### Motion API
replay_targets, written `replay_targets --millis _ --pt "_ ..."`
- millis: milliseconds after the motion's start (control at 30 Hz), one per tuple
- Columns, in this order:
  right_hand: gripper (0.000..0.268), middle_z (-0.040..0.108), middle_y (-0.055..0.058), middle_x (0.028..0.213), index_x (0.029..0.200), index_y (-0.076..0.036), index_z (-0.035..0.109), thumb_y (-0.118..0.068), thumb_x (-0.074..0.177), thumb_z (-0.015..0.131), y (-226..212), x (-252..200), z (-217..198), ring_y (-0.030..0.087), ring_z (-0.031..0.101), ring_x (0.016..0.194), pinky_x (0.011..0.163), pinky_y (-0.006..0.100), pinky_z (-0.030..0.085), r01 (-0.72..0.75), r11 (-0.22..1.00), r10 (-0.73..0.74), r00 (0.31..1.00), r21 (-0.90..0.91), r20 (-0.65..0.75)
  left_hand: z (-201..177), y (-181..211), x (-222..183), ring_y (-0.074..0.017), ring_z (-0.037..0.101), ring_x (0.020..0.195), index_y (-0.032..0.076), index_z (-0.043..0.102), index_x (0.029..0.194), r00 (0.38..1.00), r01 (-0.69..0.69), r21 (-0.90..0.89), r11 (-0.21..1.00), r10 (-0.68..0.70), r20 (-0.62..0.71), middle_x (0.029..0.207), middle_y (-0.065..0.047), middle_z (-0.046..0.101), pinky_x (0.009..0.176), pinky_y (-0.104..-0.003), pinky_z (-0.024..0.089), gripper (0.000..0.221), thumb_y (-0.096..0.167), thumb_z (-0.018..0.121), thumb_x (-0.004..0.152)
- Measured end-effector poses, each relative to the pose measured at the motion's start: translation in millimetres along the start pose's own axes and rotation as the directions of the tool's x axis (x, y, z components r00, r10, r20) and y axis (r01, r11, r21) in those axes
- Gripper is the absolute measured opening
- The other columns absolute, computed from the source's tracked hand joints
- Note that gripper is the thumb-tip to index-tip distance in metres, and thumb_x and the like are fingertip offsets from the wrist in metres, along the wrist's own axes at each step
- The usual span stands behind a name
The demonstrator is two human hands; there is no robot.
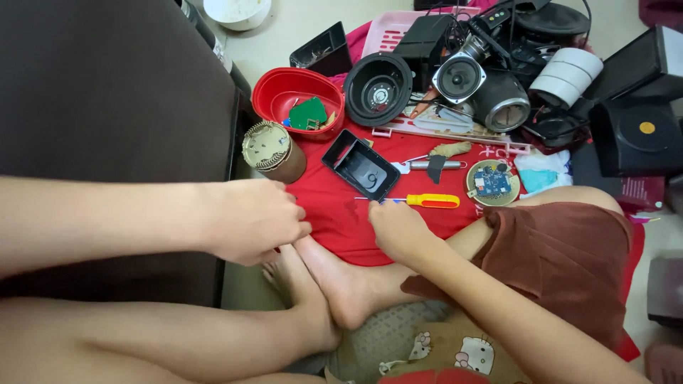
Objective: Aligning a small circuit board with its housing and preparing it for assembly using a screwdriver.
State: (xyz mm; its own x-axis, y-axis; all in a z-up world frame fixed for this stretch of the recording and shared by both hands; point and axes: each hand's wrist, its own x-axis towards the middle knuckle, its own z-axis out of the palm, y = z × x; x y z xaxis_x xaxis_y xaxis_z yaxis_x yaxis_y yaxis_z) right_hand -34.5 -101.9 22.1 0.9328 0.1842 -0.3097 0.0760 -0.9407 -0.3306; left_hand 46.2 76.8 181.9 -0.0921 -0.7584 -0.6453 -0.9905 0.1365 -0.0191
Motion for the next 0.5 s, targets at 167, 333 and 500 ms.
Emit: replay_targets --millis 167,333,500 --pt "0.036 0.061 0.022 0.090 0.115 0.005 0.050 -0.007 0.082 0.056 -9.1 -10.2 -13.1 0.035 0.064 0.084 0.067 0.041 0.055 -0.034 0.999 0.034 0.999 -0.008 -0.007 4.6 -18.3 17.7 -0.0233 0.066 0.069 0.011 0.062 0.078 0.999 0.017 0.132 0.991 -0.011 -0.047 0.072 -0.004 0.064 0.064 -0.038 0.049 0.019 0.027 0.061 0.067" --pt "0.041 0.061 0.021 0.087 0.123 0.004 0.041 -0.010 0.086 0.048 -8.0 -4.5 -6.2 0.032 0.065 0.081 0.067 0.039 0.055 -0.070 0.998 0.070 0.997 -0.008 -0.013 8.9 -51.6 59.3 -0.0304 0.065 0.075 0.008 0.062 0.083 0.997 0.005 0.011 1.000 -0.005 -0.076 0.079 -0.010 0.065 0.068 -0.042 0.052 0.023 0.028 0.060 0.071" --pt "0.044 0.060 0.024 0.085 0.125 0.009 0.034 -0.004 0.085 0.045 -7.2 -0.9 0.5 0.036 0.065 0.081 0.068 0.041 0.055 -0.059 0.995 0.062 0.997 0.080 -0.038 33.6 -69.5 100.4 -0.0337 0.065 0.073 0.010 0.065 0.076 0.950 0.096 -0.362 0.927 -0.193 -0.244 0.072 -0.010 0.066 0.064 -0.043 0.052 0.014 0.024 0.060 0.073"
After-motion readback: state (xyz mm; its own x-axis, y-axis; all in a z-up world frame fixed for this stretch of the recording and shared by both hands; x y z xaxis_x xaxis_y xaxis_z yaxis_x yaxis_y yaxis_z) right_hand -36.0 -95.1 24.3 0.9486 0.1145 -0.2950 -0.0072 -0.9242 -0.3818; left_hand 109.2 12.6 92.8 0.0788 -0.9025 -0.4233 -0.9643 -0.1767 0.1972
